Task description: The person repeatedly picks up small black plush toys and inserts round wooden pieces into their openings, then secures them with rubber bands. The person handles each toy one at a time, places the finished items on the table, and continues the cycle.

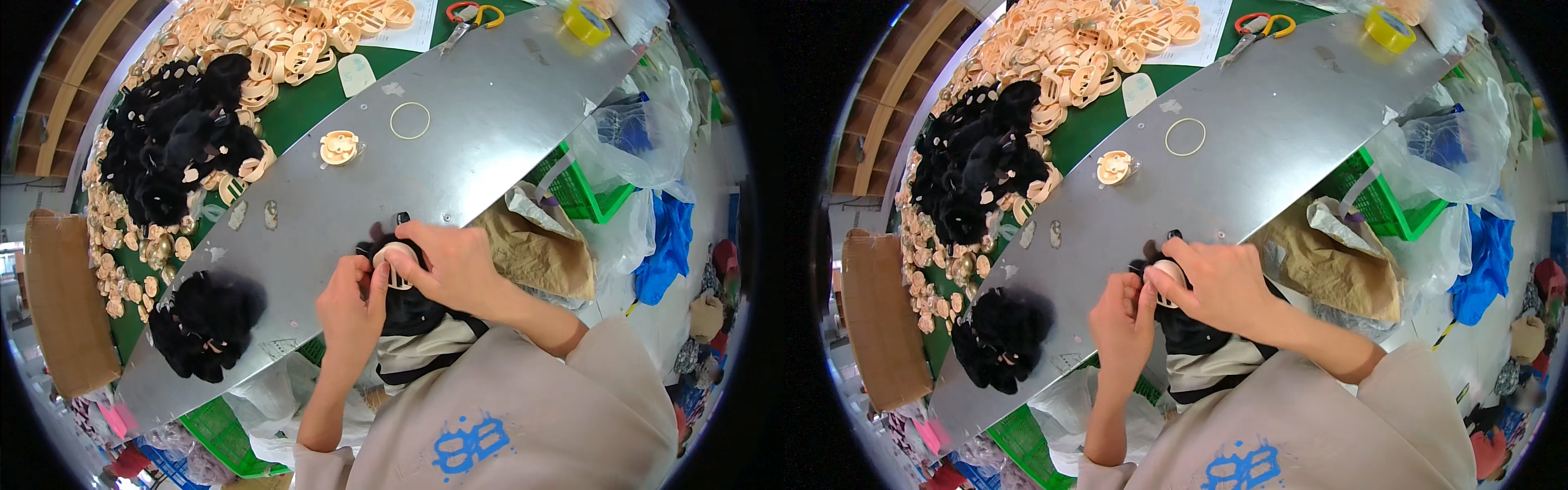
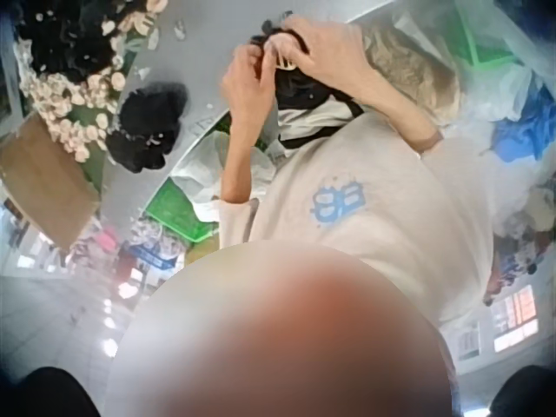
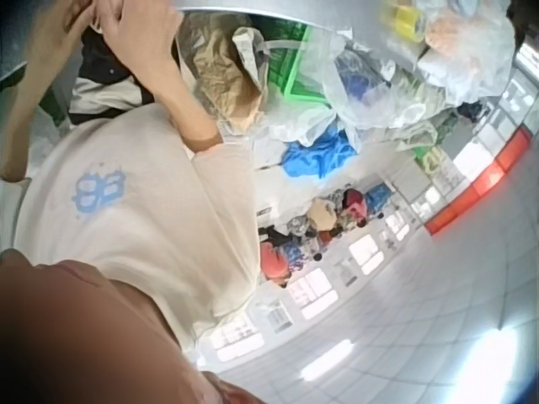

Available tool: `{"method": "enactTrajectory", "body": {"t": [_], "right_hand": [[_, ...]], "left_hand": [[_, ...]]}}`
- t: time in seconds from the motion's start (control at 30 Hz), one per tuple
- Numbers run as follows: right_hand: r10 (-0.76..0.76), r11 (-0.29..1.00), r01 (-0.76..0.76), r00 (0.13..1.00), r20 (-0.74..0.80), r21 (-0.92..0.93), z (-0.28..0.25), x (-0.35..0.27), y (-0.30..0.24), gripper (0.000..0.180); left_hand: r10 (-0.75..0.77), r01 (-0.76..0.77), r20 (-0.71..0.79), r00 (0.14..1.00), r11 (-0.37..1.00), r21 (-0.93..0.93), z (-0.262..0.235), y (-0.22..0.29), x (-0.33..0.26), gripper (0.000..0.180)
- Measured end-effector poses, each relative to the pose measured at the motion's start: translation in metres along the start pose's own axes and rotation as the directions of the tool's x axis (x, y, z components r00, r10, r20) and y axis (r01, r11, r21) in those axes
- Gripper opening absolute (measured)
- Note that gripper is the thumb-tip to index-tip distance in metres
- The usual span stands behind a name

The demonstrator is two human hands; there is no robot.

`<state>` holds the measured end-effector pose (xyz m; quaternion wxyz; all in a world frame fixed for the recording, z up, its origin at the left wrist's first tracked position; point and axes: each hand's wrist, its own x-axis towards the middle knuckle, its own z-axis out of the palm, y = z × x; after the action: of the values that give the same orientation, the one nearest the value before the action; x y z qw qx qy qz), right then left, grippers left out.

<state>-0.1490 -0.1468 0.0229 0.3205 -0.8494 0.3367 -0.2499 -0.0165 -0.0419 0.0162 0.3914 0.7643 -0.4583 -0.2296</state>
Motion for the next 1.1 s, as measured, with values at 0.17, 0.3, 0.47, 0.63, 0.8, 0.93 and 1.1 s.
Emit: {"method": "enactTrajectory", "body": {"t": [0.17, 0.3, 0.47, 0.63, 0.8, 0.93, 1.1], "right_hand": [[0.069, 0.973, -0.082, 0.995, 0.068, 0.214, 0.001, -0.016, 0.009, 0.026], [-0.038, 0.949, 0.014, 0.997, 0.068, 0.316, -0.003, -0.017, 0.013, 0.024], [-0.126, 0.903, 0.1, 0.991, 0.034, 0.417, -0.005, -0.017, 0.017, 0.024], [-0.212, 0.877, 0.168, 0.976, 0.049, 0.45, -0.007, -0.018, 0.014, 0.025], [-0.273, 0.875, 0.198, 0.955, 0.113, 0.441, -0.011, -0.02, 0.008, 0.033], [-0.267, 0.89, 0.222, 0.962, 0.062, 0.398, -0.002, -0.026, 0.007, 0.033], [-0.107, 0.926, 0.085, 0.993, 0.04, 0.369, -0.007, -0.029, 0.005, 0.028]], "left_hand": [[-0.169, 0.173, 0.039, 0.985, 0.954, -0.246, 0.003, 0.001, -0.009, 0.013], [-0.204, 0.245, 0.136, 0.97, 0.817, -0.523, 0.005, 0.007, -0.012, 0.011], [-0.227, 0.32, 0.254, 0.94, 0.844, -0.429, -0.004, 0.012, -0.016, 0.013], [-0.21, 0.311, 0.236, 0.949, 0.758, -0.574, -0.001, 0.021, -0.017, 0.014], [-0.227, 0.346, 0.27, 0.936, 0.744, -0.571, 0.0, 0.015, -0.018, 0.024], [-0.151, 0.169, 0.078, 0.986, 0.898, -0.405, 0.005, 0.007, -0.016, 0.019], [0.068, -0.069, -0.148, 0.987, 0.998, -0.003, 0.0, 0.002, -0.014, 0.008]]}}
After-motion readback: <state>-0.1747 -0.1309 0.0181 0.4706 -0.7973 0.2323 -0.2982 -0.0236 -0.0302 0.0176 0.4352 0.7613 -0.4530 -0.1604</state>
